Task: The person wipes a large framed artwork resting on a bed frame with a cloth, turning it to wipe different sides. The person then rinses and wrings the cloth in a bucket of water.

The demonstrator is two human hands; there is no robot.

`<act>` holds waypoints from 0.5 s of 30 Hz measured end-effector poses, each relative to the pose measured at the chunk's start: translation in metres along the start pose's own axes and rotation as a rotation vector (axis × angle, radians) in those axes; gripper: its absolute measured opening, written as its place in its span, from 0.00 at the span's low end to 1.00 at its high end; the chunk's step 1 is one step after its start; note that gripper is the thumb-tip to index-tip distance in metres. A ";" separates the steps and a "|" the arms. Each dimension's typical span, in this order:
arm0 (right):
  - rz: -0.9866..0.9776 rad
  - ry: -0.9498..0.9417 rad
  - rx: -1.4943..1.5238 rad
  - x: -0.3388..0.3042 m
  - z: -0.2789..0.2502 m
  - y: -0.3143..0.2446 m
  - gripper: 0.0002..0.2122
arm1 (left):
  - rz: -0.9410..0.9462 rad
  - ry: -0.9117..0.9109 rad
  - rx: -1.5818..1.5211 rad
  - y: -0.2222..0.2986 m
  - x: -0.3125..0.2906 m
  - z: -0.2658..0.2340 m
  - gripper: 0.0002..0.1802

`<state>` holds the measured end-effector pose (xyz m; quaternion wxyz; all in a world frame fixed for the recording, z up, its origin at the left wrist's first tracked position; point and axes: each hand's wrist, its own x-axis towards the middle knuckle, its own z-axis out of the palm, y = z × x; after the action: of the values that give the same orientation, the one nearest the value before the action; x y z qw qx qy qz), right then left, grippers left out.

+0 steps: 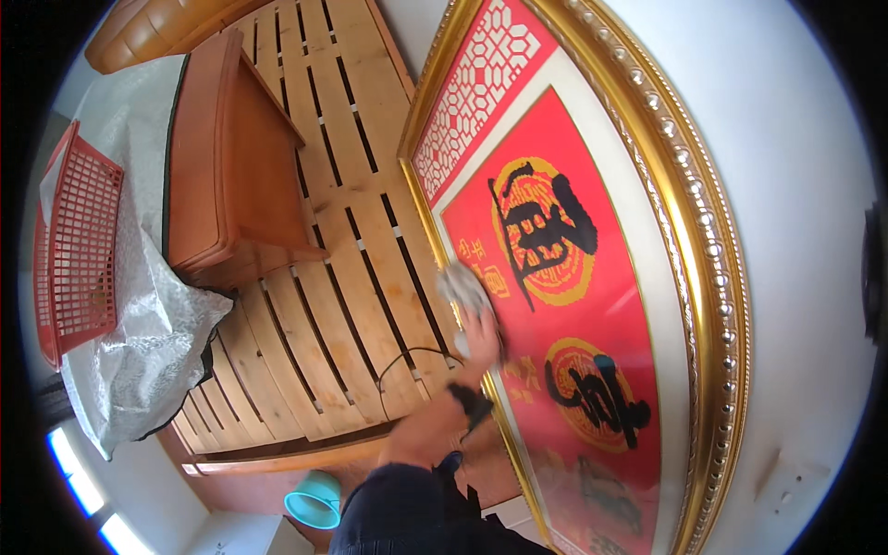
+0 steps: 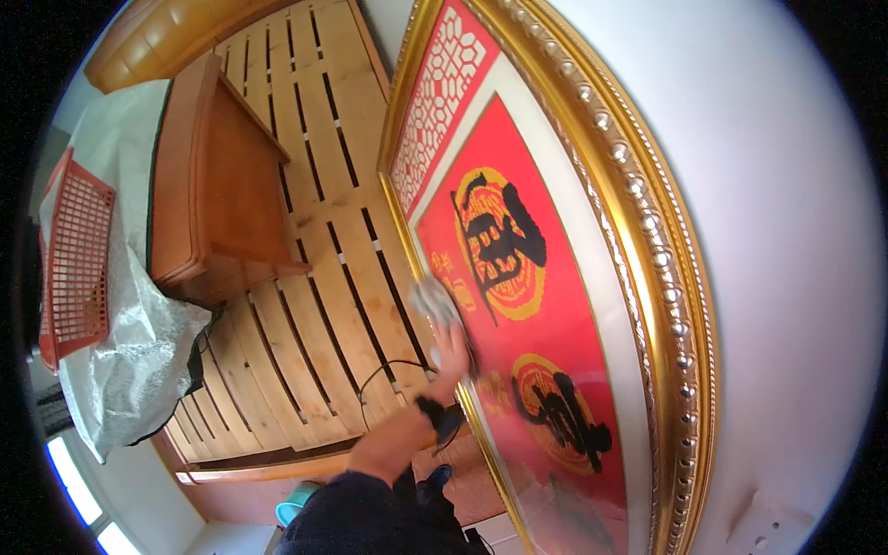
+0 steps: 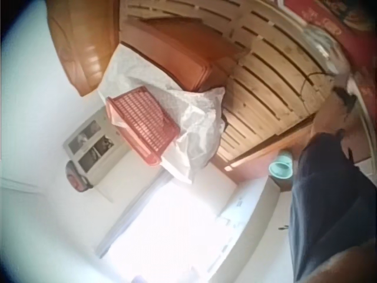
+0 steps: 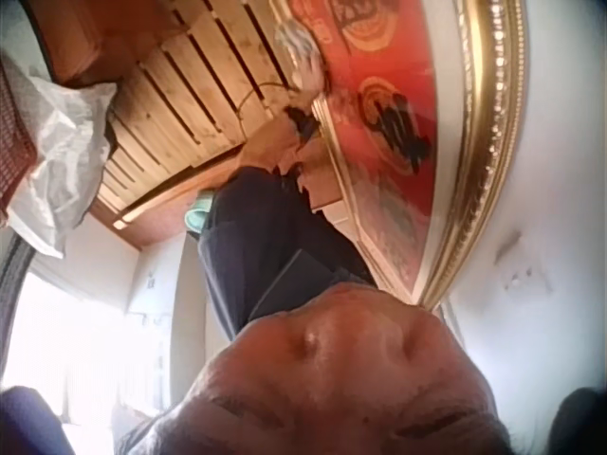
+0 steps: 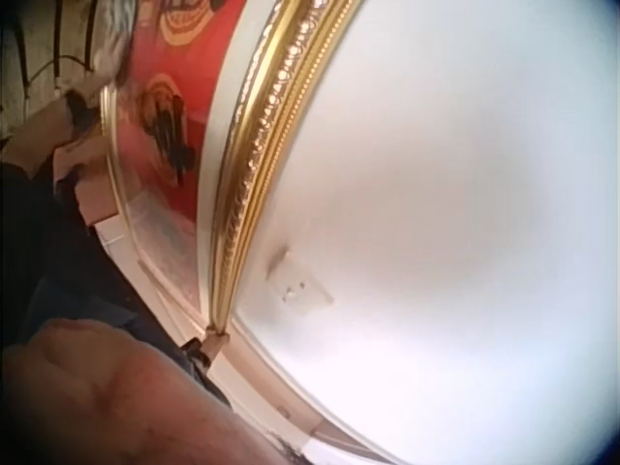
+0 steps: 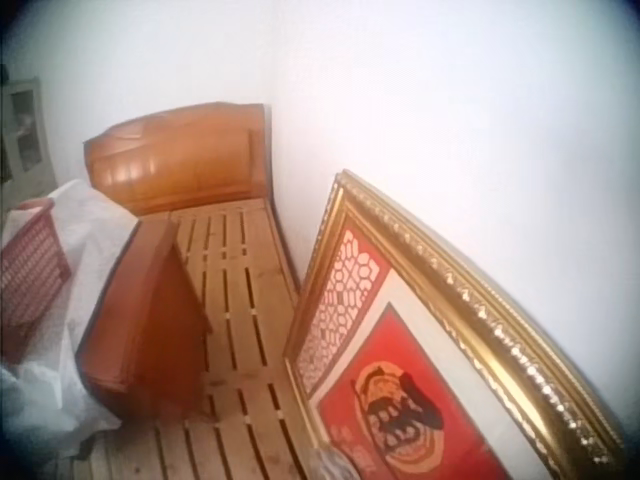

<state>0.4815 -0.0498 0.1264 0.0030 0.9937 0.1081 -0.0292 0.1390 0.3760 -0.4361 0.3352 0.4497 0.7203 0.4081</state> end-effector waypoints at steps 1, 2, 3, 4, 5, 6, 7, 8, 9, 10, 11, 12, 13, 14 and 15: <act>0.008 0.022 -0.005 -0.003 -0.004 0.002 0.08 | -0.110 -0.002 -0.310 0.032 -0.040 0.008 0.29; 0.167 0.020 0.219 -0.009 -0.007 -0.009 0.08 | -0.101 -0.044 -0.306 0.047 -0.075 0.007 0.29; 0.335 0.033 0.441 -0.013 -0.011 -0.015 0.08 | -0.053 -0.080 -0.353 0.090 -0.088 -0.005 0.30; 0.332 0.036 0.434 -0.009 -0.012 -0.006 0.08 | -0.006 -0.106 -0.391 0.121 -0.091 -0.020 0.31; 0.272 0.009 0.364 -0.002 -0.010 0.007 0.07 | -0.014 -0.092 -0.381 0.115 -0.084 -0.024 0.31; 0.218 -0.007 0.293 0.003 -0.009 0.016 0.06 | 0.058 -0.114 -0.324 0.108 -0.071 -0.023 0.32; 0.217 -0.010 0.282 -0.003 -0.009 -0.001 0.06 | 0.130 -0.141 -0.266 0.100 -0.057 -0.021 0.33; 0.190 -0.016 0.100 -0.023 -0.007 -0.042 0.04 | 0.188 -0.082 -0.216 0.086 -0.025 -0.016 0.34; 0.163 -0.019 -0.082 -0.034 -0.006 -0.066 0.02 | 0.246 -0.025 -0.170 0.074 0.020 -0.013 0.35; 0.172 -0.007 -0.092 -0.024 -0.008 -0.042 0.02 | 0.248 -0.009 -0.198 0.072 0.068 -0.013 0.34; 0.120 -0.015 -0.054 -0.008 -0.009 -0.002 0.04 | 0.229 0.046 -0.226 0.070 0.114 -0.013 0.33; 0.062 -0.037 -0.014 0.007 -0.010 0.029 0.06 | 0.246 0.093 -0.185 0.060 0.158 -0.017 0.33; 0.073 -0.033 -0.019 0.010 -0.010 0.041 0.06 | 0.143 0.109 -0.276 0.056 0.199 -0.019 0.34; 0.076 -0.015 0.153 0.015 -0.007 0.047 0.10 | 0.087 0.157 -0.255 0.033 0.237 -0.021 0.33; 0.083 0.014 0.328 0.019 -0.004 0.053 0.14 | -0.021 0.073 -0.104 0.010 0.268 -0.024 0.32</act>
<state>0.5118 -0.0974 0.1297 -0.1589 0.9846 0.0608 -0.0393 0.0234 0.6190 -0.4476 0.3359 0.4091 0.7145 0.4575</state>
